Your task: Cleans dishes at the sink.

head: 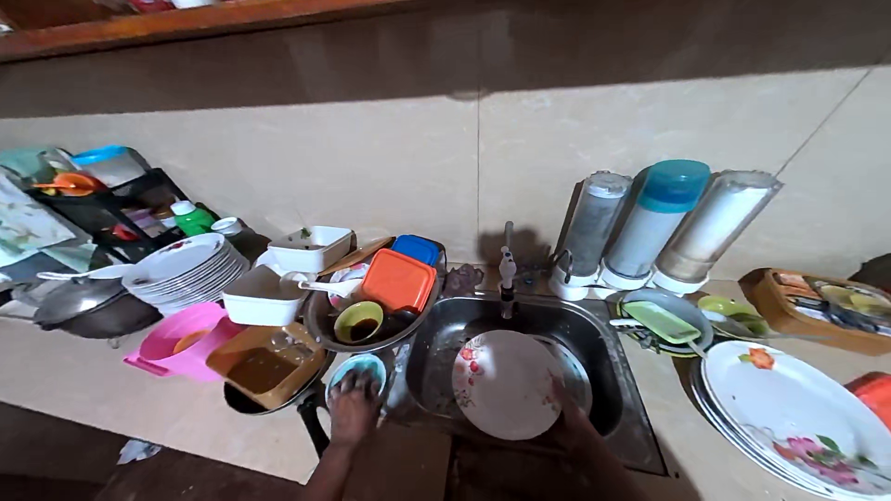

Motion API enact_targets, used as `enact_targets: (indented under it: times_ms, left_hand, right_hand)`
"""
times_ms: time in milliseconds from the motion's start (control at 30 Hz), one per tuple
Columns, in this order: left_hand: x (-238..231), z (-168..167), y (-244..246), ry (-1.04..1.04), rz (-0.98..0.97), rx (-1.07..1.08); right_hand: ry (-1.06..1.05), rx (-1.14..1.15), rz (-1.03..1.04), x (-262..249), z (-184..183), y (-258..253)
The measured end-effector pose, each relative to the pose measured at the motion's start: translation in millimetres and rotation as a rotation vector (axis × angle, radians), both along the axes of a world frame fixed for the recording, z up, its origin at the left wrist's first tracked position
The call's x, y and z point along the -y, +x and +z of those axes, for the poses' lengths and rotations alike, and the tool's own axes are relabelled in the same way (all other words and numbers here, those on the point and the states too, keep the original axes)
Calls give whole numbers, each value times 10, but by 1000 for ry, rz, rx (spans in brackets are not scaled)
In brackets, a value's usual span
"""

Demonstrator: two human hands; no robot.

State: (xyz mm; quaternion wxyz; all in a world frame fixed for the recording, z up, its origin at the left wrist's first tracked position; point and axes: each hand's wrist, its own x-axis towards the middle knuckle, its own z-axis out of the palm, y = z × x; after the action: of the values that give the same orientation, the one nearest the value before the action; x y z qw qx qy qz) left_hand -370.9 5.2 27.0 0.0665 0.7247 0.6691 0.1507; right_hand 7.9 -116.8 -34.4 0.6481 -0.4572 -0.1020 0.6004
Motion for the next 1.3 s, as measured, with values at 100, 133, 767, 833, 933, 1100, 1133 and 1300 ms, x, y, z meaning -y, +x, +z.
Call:
enact_targets:
  times_ms: [100, 133, 767, 833, 933, 1100, 1133, 1300]
  left_hand:
    - [-20, 50, -38, -11, -45, 64]
    - [-30, 47, -54, 25, -53, 95]
    - [111, 202, 1758, -344, -582, 388]
    - [165, -79, 2074, -351, -627, 204]
    - [394, -404, 2460, -273, -939, 92]
    - [-143, -496, 2490, 99, -526, -47]
    - [-252, -527, 2523, 193, -420, -54]
    - [349, -369, 2844, -129, -814, 97]
  right_hand:
    - [-1, 37, 10, -20, 79, -80]
    - [5, 45, 19, -27, 80, -83]
    - [-71, 77, 2, -41, 64, -84]
    - [-25, 115, 1, -28, 69, -109]
    - [109, 244, 25, -38, 105, -99]
    - [-32, 266, -37, 32, 94, -86]
    - [-51, 248, -36, 10, 89, -100]
    - [36, 249, -61, -55, 39, -108]
